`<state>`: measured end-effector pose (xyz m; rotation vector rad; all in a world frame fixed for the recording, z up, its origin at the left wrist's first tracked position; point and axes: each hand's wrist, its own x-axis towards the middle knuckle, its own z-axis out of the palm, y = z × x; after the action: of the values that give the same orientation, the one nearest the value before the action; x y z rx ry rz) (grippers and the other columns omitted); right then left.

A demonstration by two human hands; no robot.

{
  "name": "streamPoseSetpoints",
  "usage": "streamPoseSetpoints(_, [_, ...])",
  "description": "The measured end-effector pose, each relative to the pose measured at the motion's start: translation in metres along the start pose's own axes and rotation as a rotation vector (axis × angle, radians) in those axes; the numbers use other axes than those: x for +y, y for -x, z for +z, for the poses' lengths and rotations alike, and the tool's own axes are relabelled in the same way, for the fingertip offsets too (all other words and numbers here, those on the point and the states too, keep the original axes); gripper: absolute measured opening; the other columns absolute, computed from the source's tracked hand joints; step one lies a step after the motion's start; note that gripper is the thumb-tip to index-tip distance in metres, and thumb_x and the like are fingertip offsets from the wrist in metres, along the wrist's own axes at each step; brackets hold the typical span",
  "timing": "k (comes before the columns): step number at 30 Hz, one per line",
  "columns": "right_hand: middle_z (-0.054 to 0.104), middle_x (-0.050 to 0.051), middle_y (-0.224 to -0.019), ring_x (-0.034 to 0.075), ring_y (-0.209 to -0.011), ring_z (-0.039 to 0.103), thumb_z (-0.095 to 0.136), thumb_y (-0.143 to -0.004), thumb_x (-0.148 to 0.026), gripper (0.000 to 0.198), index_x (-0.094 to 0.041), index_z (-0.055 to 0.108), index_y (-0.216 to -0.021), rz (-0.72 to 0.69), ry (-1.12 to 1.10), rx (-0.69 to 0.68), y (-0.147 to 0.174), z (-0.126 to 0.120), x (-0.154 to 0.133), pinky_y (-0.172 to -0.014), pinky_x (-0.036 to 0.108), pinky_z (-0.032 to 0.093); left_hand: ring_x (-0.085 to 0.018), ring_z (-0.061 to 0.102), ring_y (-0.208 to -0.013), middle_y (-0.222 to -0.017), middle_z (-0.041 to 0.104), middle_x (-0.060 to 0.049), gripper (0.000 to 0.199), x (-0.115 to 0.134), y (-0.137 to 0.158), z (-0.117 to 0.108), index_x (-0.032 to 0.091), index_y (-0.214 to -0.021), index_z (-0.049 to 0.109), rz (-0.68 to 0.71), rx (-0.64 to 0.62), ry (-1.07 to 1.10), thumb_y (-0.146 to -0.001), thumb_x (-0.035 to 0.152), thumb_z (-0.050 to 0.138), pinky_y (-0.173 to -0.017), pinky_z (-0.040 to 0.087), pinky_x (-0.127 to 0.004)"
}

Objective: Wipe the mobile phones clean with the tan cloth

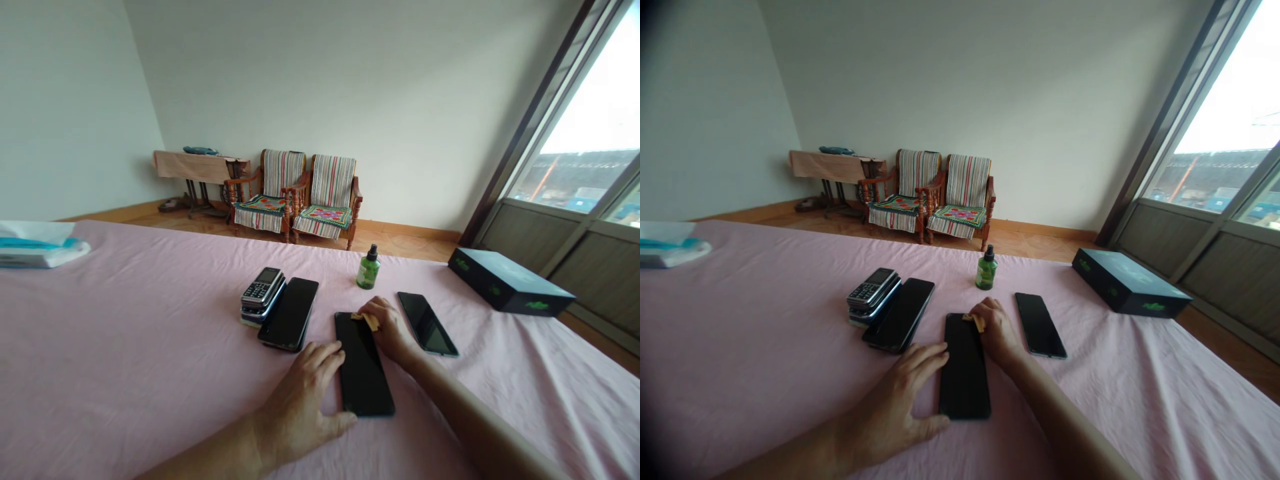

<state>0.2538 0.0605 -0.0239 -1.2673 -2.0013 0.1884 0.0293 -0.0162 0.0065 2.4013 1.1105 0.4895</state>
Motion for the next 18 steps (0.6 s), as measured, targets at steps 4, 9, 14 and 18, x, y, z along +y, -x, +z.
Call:
streamPoseSetpoints(4, [0.059,0.005,-0.079,0.019,-0.077,0.058,0.055,-0.078,-0.007,0.017,-0.018,0.068,-0.08,0.008,-0.016,0.009,-0.001,-0.002,0.0,-0.068,0.03,0.044,-0.033,0.042,-0.13,-0.14,0.048,-0.016,0.073,-0.002,0.002,0.001,0.015,-0.132,0.053,0.025,0.041,0.035,-0.067,0.036,0.078,-0.109,0.033,-0.051])
streamPoseSetpoints(9, [0.059,0.005,-0.083,0.018,-0.078,0.06,0.052,-0.077,-0.005,0.025,-0.018,0.07,-0.088,0.0,-0.036,-0.015,0.028,-0.018,-0.023,-0.068,0.028,0.046,-0.034,0.043,-0.129,-0.14,0.049,-0.015,0.075,-0.001,0.003,-0.003,0.016,-0.13,0.054,0.034,0.014,0.068,-0.064,0.039,0.08,-0.109,0.032,-0.052])
streamPoseSetpoints(14, [0.058,0.005,-0.087,0.018,-0.079,0.059,0.049,-0.08,-0.004,0.029,-0.022,0.069,-0.092,0.031,-0.094,-0.078,0.072,-0.027,-0.049,-0.066,0.028,0.046,-0.033,0.042,-0.129,-0.14,0.048,-0.015,0.075,0.001,0.003,-0.004,0.016,-0.131,0.054,0.024,-0.001,0.062,-0.064,0.035,0.081,-0.11,0.031,-0.052])
streamPoseSetpoints(18, [0.056,0.004,-0.091,0.018,-0.078,0.059,0.05,-0.084,-0.009,0.028,-0.026,0.065,-0.1,0.002,-0.197,-0.099,0.109,-0.032,-0.06,-0.064,0.028,0.046,-0.033,0.042,-0.129,-0.14,0.049,-0.014,0.074,0.002,0.004,-0.004,0.017,-0.13,0.054,0.018,0.004,0.054,-0.064,0.034,0.081,-0.11,0.032,-0.051])
